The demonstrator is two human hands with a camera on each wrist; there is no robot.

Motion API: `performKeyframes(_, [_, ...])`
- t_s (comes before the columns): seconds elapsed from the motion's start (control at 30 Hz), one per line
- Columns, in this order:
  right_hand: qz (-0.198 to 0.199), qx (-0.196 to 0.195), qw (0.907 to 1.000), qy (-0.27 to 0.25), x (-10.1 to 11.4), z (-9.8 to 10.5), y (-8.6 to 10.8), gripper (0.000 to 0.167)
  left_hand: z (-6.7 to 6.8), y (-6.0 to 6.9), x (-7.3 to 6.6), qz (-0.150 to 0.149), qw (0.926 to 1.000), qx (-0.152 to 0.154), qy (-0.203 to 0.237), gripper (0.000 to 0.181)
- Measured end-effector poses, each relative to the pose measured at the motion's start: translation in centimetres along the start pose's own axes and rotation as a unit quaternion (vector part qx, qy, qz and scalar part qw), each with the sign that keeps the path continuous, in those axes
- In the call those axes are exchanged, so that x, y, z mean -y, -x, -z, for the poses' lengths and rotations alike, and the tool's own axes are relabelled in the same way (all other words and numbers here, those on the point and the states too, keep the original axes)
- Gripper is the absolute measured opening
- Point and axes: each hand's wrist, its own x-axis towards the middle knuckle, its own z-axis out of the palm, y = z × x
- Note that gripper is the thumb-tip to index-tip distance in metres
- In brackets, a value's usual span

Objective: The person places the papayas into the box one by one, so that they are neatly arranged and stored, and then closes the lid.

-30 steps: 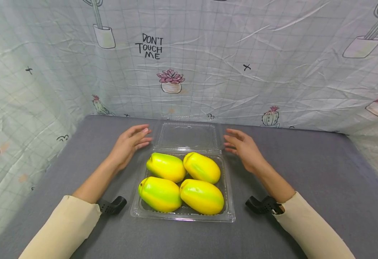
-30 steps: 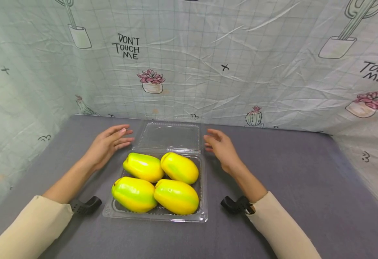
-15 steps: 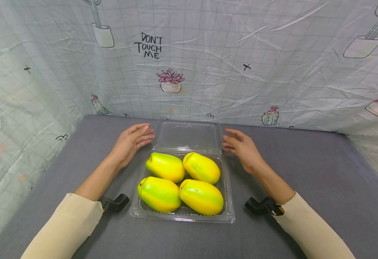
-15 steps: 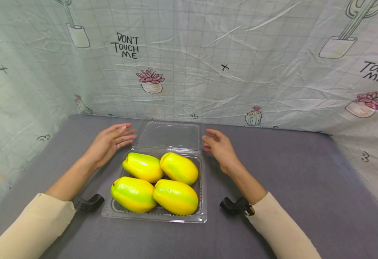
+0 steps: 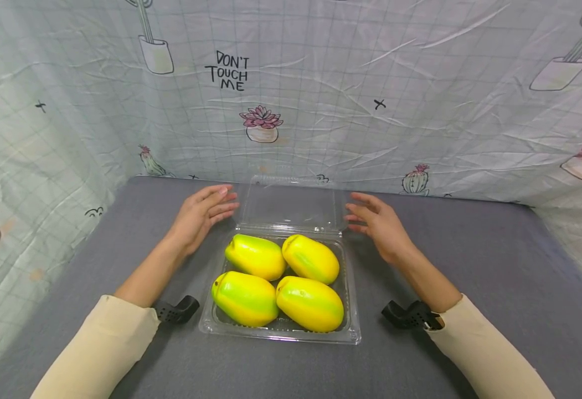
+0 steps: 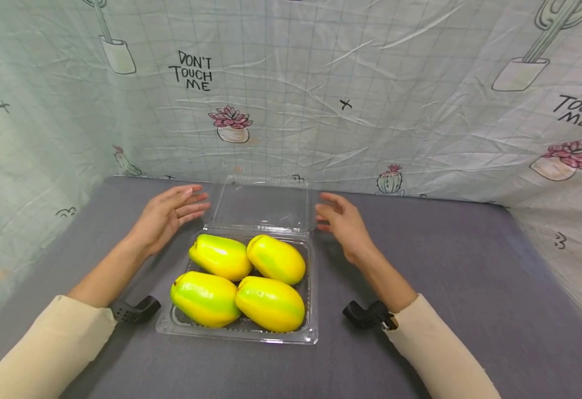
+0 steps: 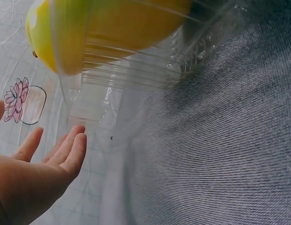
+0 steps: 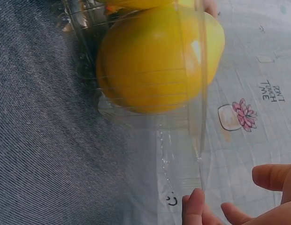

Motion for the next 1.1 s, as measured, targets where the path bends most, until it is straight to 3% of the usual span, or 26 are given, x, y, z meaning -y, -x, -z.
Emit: performKeyframes(1.1, [0.048,0.041,0.9975,-0.033,2.5,1.5,0.2,0.059,-1.2,0.0,-2.2,-0.063,0.9978,0.019,-0.007,0.055])
